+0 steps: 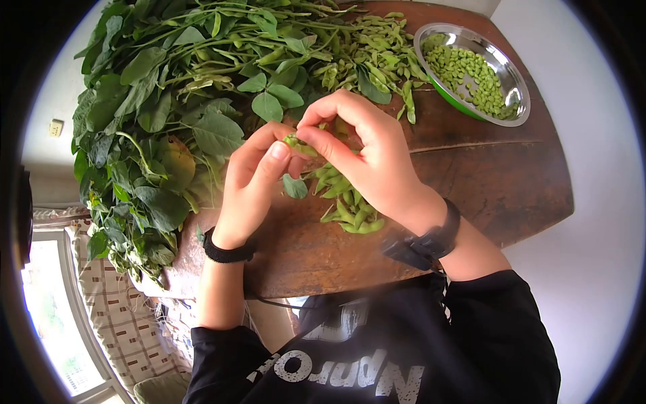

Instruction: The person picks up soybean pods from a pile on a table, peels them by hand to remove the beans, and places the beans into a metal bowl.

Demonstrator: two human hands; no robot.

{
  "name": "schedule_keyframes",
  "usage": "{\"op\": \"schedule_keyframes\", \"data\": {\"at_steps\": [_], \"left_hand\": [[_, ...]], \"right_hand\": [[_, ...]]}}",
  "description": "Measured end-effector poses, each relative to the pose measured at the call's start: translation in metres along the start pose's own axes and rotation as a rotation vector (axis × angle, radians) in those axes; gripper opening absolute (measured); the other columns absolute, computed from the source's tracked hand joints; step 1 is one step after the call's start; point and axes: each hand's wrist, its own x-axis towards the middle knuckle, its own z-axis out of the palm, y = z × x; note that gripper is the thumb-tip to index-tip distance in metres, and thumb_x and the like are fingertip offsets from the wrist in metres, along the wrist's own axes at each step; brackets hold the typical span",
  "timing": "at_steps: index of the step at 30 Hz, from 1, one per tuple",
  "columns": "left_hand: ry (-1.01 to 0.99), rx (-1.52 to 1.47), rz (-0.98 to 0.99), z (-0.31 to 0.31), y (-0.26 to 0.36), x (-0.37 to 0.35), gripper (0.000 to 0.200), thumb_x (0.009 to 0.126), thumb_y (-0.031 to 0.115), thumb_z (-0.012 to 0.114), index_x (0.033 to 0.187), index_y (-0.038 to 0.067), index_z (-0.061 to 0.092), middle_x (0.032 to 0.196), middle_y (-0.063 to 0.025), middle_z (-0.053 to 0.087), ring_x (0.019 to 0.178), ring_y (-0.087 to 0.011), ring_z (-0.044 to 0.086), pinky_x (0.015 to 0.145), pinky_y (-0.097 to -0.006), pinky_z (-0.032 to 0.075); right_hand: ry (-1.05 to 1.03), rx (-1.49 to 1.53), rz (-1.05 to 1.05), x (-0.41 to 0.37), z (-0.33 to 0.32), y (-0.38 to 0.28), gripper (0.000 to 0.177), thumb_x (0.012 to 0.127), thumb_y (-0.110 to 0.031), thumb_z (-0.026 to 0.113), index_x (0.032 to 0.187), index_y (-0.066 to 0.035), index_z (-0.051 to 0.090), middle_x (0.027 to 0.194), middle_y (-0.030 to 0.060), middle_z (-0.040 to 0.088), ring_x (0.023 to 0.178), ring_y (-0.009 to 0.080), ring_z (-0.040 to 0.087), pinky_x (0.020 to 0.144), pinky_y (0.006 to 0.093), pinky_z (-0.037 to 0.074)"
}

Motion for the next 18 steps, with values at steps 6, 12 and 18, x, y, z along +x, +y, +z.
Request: {"op": "schedule_keyframes", "data": {"at_steps": [6,12,18], "left_hand": [[0.006,0.079,-0.032,-0.001,-0.005,0.001,0.015,0.097,0.015,0.06,0.099,0.001,0.058,0.073,0.0042,0.054,0.065,-0.0022,0.046,0.057,-0.0193,0.037],[0.077,0.045,-0.1,0.0,-0.008,0.003,0.014,0.098,0.015,0.057,0.094,0.002,0.055,0.073,0.0029,0.055,0.064,-0.0027,0.047,0.057,-0.0196,0.039],[0.241,0.096,-0.083,-0.009,-0.015,0.008,0.016,0.098,0.016,0.058,0.092,0.001,0.056,0.069,0.0029,0.052,0.062,-0.0042,0.044,0.055,-0.0222,0.038]], "right_hand": [[-0.044,-0.016,0.018,0.002,-0.001,0.001,0.009,0.093,-0.003,0.063,0.101,-0.002,0.06,0.092,0.0006,0.061,0.086,0.006,0.059,0.073,0.0227,0.05],[-0.04,0.295,0.362,0.004,-0.002,0.003,0.023,0.099,-0.016,0.058,0.116,-0.002,0.055,0.105,0.0017,0.06,0.095,0.0077,0.057,0.082,0.0232,0.047],[0.135,-0.192,0.054,0.007,-0.001,0.026,0.043,0.092,-0.012,0.066,0.13,-0.002,0.048,0.129,0.012,0.054,0.116,0.02,0.054,0.095,0.0314,0.045]]}}
